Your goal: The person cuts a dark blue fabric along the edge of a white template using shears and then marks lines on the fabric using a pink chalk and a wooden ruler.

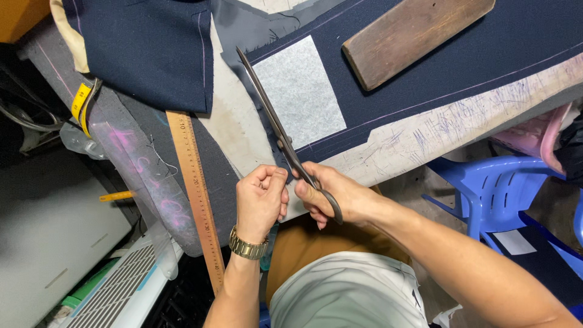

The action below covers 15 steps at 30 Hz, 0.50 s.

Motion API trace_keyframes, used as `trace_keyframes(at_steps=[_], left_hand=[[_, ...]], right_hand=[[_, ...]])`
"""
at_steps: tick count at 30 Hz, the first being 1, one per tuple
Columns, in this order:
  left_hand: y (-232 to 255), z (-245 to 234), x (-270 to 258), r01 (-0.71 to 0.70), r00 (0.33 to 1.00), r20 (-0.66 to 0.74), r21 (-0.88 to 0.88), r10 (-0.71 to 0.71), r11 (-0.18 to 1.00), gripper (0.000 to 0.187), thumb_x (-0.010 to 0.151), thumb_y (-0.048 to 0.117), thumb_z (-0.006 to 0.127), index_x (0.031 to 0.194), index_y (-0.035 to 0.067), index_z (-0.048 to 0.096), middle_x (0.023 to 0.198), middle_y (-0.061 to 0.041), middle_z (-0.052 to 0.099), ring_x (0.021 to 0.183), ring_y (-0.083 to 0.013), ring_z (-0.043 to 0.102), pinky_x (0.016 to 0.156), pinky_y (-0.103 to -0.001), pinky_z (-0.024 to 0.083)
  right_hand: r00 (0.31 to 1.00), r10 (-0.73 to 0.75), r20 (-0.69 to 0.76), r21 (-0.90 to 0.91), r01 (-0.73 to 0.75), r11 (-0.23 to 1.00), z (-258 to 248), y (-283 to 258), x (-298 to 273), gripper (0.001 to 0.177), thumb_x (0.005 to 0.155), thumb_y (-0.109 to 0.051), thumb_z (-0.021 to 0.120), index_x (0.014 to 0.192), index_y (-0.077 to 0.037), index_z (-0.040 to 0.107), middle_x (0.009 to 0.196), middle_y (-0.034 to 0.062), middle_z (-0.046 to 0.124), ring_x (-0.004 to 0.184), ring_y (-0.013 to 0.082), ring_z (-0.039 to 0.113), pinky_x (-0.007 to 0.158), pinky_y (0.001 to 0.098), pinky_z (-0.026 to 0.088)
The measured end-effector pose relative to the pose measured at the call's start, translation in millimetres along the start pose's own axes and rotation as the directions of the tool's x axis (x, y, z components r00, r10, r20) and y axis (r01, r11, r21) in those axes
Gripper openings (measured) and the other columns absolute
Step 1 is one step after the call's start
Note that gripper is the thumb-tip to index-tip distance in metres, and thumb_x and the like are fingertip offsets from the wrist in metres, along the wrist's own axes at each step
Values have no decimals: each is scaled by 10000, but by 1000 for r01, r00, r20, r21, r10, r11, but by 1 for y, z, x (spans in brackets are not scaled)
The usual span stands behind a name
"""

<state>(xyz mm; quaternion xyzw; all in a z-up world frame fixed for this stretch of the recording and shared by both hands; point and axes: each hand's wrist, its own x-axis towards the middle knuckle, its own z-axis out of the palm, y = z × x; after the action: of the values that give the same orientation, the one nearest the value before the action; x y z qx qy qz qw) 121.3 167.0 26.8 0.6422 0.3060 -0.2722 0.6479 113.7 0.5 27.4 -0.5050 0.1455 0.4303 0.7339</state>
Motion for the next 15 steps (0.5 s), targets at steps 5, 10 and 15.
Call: trace_keyframes(at_steps=[5, 10, 15], left_hand=[[-3, -1, 1, -2, 1000, 7, 19, 2, 1000, 169, 972, 43, 595, 873, -63, 681, 433, -145, 567, 262, -153, 513, 218, -243, 423], [-1, -1, 1, -2, 1000, 5, 9, 2, 1000, 176, 972, 57, 599, 867, -60, 678, 430, -148, 571, 255, -158, 510, 217, -245, 423], [8, -1, -3, 10, 1000, 10, 33, -10, 999, 177, 960, 38, 583, 846, -54, 683, 436, -146, 578, 264, -156, 516, 220, -240, 427]], right_hand=[[1000, 0, -25, -15, 0, 1000, 5, -12, 11, 524, 1001, -458, 567, 1041, 64, 535, 499, 26, 460, 352, 102, 509, 352, 281, 550], [1000, 28, -7, -7, -28, 1000, 3, -13, 11, 525, 985, -475, 588, 1014, 46, 526, 491, 16, 465, 352, 103, 511, 355, 286, 553], [999, 28, -19, -1, -28, 1000, 3, -23, 18, 546, 986, -503, 567, 1020, 40, 529, 516, 49, 485, 370, 124, 544, 371, 312, 581]])
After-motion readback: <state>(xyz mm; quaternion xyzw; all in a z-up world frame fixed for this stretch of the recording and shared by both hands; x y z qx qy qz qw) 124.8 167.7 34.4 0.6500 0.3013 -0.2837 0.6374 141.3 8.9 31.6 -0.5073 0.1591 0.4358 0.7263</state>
